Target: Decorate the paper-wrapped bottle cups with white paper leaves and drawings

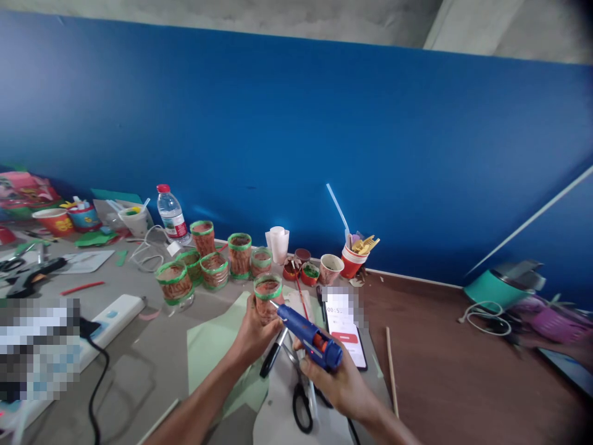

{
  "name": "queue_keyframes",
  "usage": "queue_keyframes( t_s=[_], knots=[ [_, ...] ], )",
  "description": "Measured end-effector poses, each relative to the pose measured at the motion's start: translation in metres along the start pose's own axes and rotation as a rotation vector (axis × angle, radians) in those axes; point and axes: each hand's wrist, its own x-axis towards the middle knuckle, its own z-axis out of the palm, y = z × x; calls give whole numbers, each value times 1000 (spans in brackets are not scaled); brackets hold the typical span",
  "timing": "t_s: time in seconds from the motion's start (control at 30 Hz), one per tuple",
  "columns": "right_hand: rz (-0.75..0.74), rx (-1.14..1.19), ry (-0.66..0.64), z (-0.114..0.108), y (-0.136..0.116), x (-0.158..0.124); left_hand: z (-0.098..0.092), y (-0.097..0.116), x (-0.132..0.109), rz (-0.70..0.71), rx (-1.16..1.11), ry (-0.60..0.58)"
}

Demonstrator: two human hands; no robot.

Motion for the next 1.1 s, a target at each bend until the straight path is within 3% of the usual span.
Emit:
queue_keyframes(
  t_s=[0.17, 0.27, 0.5, 0.73, 1.1],
  knots=[
    [-10, 11, -18, -1, 4, 1, -1, 3, -4, -66, -145, -95],
    [-52, -27, 2, -2, 8, 1, -1, 3, -3, -49, -105, -119],
    [-181, -220, 84, -1, 15, -2, -2, 4, 0, -24, -15, -88],
    [-303, -406, 99, 0, 4, -1, -2, 6, -1, 2, 182, -54],
    [-389, -485, 99, 1, -7, 2, 1, 9, -2, -7, 200, 5]
  ],
)
